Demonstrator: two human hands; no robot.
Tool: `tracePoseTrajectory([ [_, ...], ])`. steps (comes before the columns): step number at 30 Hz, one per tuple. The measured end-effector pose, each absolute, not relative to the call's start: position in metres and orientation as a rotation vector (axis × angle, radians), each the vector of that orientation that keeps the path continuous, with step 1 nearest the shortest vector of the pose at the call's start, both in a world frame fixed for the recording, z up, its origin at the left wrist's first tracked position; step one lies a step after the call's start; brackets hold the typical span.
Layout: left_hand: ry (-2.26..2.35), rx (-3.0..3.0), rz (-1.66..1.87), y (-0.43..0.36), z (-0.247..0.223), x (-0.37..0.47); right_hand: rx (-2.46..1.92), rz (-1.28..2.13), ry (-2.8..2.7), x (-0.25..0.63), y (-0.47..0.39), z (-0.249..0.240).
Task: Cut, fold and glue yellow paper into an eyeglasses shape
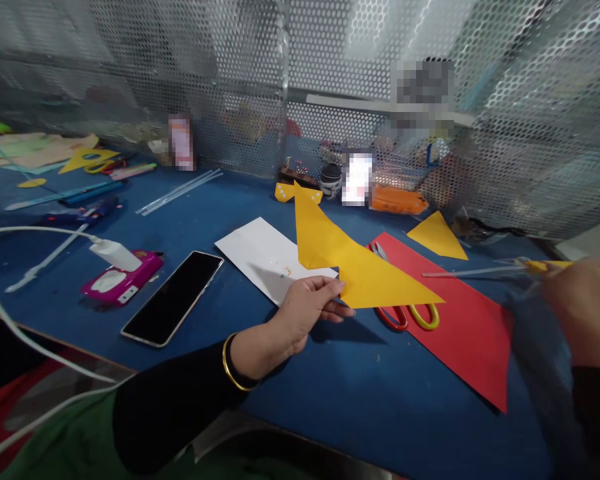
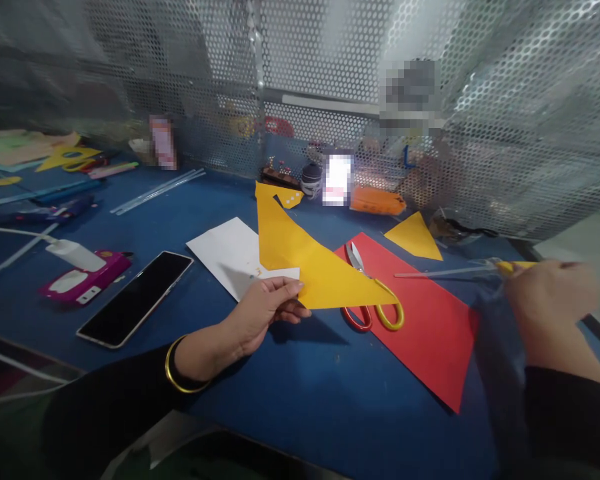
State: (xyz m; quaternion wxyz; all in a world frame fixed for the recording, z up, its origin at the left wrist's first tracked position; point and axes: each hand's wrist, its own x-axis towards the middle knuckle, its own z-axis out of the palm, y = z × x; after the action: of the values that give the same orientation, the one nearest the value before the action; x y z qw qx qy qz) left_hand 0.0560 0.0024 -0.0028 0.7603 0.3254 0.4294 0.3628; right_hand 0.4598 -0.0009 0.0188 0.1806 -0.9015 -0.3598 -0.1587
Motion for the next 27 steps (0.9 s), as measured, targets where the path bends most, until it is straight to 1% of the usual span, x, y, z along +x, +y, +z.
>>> tracePoseTrajectory([
  [1, 0.936, 0.726, 0.793, 0.002, -0.003, 0.056, -2.501, -0.475, -0.958, 0.443, -0.001, 0.025],
  [2, 0.934, 0.75, 0.797, 0.001, -0.002, 0.056, -2.423, -0.422, -0.951, 0.423, -0.002, 0.031],
  [3, 0.931, 0.777, 0.799, 0.001, -0.002, 0.056, -2.342, -0.227, -0.96, 0.401, -0.003, 0.037],
  [4, 0.928, 0.809, 0.796, 0.0, -0.001, 0.056, -2.14, -0.061, -0.997, 0.379, -0.006, 0.042],
  [5, 0.925, 0.843, 0.789, -0.001, -0.001, 0.056, -1.951, 0.179, -1.06, 0.357, -0.011, 0.046],
  [6, 0.919, 0.88, 0.786, -0.002, 0.0, 0.056, -1.837, 0.491, -1.135, 0.336, -0.016, 0.048],
  [8, 0.906, 0.954, 0.782, -0.003, 0.0, 0.056, -1.691, 0.958, -1.254, 0.3, -0.027, 0.047],
  [10, 0.905, 1.007, 0.78, -0.003, -0.001, 0.056, -1.669, 1.123, -1.285, 0.276, -0.037, 0.041],
  [13, 0.952, 1.024, 0.749, -0.003, -0.002, 0.056, -1.608, 1.255, -1.263, 0.258, -0.046, 0.03],
  [20, 0.998, 0.957, 0.634, 0.0, -0.001, 0.055, -1.458, 1.388, -1.093, 0.252, -0.047, 0.021],
  [27, 0.99, 0.973, 0.596, 0.001, -0.005, 0.054, -1.469, 1.34, -1.111, 0.255, -0.048, 0.014],
])
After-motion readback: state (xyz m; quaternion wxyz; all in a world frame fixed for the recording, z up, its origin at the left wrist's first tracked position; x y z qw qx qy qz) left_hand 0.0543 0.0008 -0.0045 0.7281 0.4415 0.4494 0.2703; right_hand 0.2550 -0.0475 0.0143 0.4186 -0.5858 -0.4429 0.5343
